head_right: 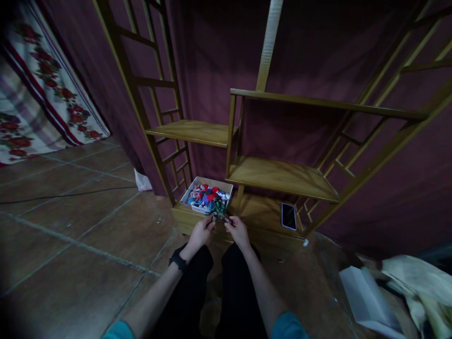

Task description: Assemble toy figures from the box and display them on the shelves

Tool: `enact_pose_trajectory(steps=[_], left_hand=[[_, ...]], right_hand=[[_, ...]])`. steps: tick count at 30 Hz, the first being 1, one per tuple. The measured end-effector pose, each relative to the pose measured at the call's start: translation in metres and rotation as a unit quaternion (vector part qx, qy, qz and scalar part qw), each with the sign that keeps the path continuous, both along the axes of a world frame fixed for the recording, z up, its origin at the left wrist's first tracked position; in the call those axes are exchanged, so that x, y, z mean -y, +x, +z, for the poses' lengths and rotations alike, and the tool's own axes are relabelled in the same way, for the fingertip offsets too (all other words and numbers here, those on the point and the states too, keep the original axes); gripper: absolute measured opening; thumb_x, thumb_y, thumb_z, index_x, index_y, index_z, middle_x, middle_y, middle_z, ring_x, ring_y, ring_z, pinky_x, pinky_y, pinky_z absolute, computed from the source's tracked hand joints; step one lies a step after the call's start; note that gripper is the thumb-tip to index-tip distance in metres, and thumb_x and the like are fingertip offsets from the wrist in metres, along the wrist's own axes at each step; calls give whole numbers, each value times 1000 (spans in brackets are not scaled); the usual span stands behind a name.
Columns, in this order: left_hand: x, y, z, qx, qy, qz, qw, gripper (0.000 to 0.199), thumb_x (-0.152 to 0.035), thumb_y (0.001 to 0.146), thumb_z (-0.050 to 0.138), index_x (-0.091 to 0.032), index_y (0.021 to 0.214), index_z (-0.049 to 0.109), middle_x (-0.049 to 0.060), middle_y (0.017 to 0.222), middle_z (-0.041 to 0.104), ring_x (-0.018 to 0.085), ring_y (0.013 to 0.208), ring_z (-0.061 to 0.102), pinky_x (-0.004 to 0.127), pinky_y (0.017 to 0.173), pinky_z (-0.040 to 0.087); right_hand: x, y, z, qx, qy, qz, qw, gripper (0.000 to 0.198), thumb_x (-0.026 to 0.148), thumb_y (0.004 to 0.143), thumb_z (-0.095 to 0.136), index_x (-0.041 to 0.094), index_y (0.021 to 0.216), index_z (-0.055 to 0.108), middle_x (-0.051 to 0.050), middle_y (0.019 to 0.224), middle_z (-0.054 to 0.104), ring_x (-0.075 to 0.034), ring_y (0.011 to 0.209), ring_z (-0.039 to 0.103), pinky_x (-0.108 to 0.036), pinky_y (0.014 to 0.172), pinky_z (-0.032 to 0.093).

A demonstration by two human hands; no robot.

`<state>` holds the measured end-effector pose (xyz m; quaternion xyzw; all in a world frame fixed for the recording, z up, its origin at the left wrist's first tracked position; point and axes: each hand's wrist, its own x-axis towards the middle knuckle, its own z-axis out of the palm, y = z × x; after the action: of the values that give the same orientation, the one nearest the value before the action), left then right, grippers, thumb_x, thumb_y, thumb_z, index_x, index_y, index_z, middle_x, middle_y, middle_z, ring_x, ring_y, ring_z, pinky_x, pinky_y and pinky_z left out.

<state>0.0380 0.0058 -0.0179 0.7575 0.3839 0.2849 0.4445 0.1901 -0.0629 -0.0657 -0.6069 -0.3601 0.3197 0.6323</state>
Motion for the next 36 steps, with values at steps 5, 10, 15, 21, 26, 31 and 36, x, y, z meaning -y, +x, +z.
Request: enact_pose_trajectory(steps=[5,10,15,21,26,31,36], left_hand=[[-5,3,-9,88,-122,-6,989,38,-21,76,49,-14,113,53,2,68,62,12,58,57,21,55,44],[-5,4,-7,107,-202,17,973,39,-20,77,50,-12,114,50,-1,60,59,9,50,54,19,51,43],[-7,5,-11,107,-229,21,967,36,-23,77,51,-13,112,51,-2,58,58,8,48,54,18,49,41],[-9,7,-14,83,-255,19,963,25,-19,80,46,-11,102,53,-3,53,56,7,43,53,17,45,37],[-7,6,-9,80,-277,14,957,19,-17,80,46,-10,95,55,-1,53,57,7,44,53,17,45,38],[-5,4,-6,92,-290,11,952,18,-21,79,49,-10,92,56,-1,54,58,7,44,53,17,44,37],[-6,5,-7,73,-315,0,946,14,-21,79,50,-11,86,56,-1,52,58,7,43,53,17,44,38]], right_hand=[[2,-1,5,-4,15,11,1000,32,33,63,66,21,89,54,0,80,61,-16,70,60,-26,54,53],[6,-2,12,4,36,27,999,32,35,64,67,21,88,51,0,76,60,-14,67,58,-24,54,50],[10,-4,19,7,51,36,998,31,36,63,68,21,86,51,2,71,58,-14,66,57,-24,57,48],[15,-5,27,22,38,47,998,31,37,63,68,21,85,53,3,67,55,-13,63,56,-24,55,47],[16,-5,29,35,47,58,997,27,35,65,67,21,83,54,4,65,54,-12,61,54,-24,59,46],[16,-6,28,38,59,57,996,25,34,65,67,21,83,55,5,63,53,-11,58,52,-24,58,44],[15,-7,28,32,58,47,997,25,36,65,66,20,81,55,4,62,53,-11,57,51,-24,57,43]])
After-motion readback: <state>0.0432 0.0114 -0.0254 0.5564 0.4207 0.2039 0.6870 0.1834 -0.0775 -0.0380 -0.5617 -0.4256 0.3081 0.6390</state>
